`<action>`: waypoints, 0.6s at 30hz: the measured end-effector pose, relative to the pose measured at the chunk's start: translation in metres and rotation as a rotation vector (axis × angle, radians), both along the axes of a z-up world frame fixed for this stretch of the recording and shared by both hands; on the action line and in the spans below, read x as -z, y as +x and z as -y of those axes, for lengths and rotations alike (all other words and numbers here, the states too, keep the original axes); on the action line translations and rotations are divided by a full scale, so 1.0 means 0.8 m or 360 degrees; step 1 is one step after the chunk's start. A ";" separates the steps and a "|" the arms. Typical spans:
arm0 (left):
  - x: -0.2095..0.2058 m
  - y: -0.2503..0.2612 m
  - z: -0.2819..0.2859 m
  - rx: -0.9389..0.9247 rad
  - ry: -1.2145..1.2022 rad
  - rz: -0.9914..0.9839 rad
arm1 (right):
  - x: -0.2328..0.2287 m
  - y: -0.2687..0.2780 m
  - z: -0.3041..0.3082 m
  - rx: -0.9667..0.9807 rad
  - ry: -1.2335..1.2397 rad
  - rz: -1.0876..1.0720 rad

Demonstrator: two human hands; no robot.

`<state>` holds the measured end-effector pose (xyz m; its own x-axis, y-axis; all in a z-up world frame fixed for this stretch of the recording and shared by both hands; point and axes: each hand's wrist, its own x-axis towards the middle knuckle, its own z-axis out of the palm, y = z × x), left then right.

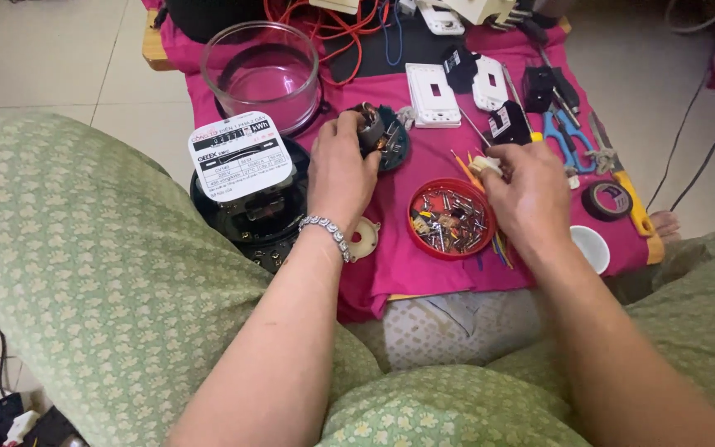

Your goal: Inspecting and assembling small motor components using a precision tool on a floor-based workspace.

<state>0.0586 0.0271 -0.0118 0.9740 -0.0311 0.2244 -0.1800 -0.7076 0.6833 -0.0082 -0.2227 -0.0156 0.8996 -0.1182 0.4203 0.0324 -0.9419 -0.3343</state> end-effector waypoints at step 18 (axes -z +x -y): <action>-0.009 -0.015 0.003 0.0007 -0.0055 0.0056 | 0.038 0.013 0.001 0.0145 -0.0265 -0.0153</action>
<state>0.0466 0.0244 -0.0045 0.9654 -0.0273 0.2592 -0.2074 -0.6829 0.7004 0.0019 -0.2235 -0.0456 0.9253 -0.1368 0.3536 -0.0798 -0.9820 -0.1711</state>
